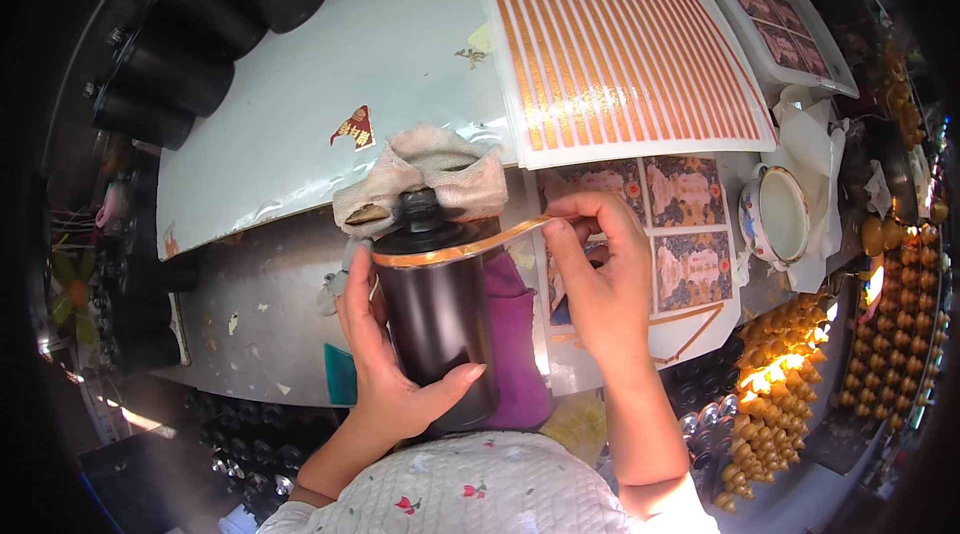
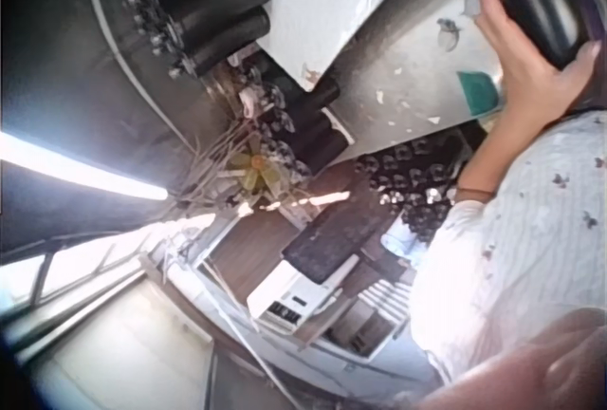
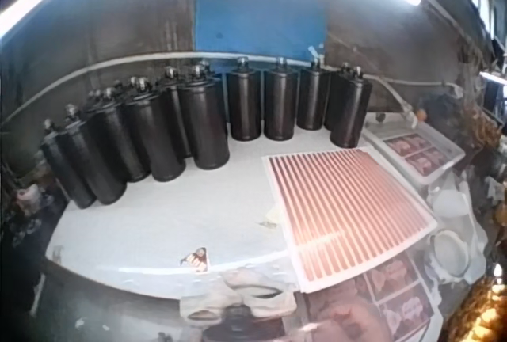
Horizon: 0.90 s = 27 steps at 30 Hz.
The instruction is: The person applies a decorative label to a black cylindrical container, smoothing it with a blue card. They then wrap a thin gold strip around the container's rim and smooth it down. The process is repeated on a second container.
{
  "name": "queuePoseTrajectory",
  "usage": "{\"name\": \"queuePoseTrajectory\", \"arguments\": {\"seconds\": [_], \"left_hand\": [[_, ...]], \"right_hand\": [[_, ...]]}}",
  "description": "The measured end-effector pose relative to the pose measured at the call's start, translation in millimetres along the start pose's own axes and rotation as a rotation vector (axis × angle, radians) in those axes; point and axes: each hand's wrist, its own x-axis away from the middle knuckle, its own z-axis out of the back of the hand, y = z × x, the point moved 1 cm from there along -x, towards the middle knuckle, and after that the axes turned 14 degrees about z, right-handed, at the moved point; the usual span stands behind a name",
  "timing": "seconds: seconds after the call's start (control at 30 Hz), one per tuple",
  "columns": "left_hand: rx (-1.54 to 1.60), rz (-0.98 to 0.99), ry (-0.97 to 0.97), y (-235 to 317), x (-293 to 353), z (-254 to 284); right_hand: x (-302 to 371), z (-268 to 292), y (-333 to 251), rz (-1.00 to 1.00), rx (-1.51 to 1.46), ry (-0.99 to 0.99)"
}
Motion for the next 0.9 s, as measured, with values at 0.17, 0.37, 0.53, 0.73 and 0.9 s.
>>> {"name": "queuePoseTrajectory", "arguments": {"seconds": [0.17,0.37,0.53,0.73,0.9], "left_hand": [[-0.101,-0.066,0.026,3.2,-1.3,0.9],[-0.205,-0.045,0.018,10.6,-0.4,4.0],[-0.264,-0.022,0.012,13.6,1.4,4.8],[-0.375,-0.047,-0.003,17.4,5.8,7.0],[-0.685,-0.286,0.047,31.6,3.9,6.3]], "right_hand": [[3.5,4.8,32.1,-0.122,-0.127,-0.070],[13.2,-9.4,6.1,-0.360,-0.623,-0.092],[27.0,-16.7,-9.2,-0.249,-0.674,-0.025],[27.6,-14.3,-10.6,-0.264,-0.891,0.053],[25.5,-11.4,-3.8,-0.294,-0.636,-0.053]]}}
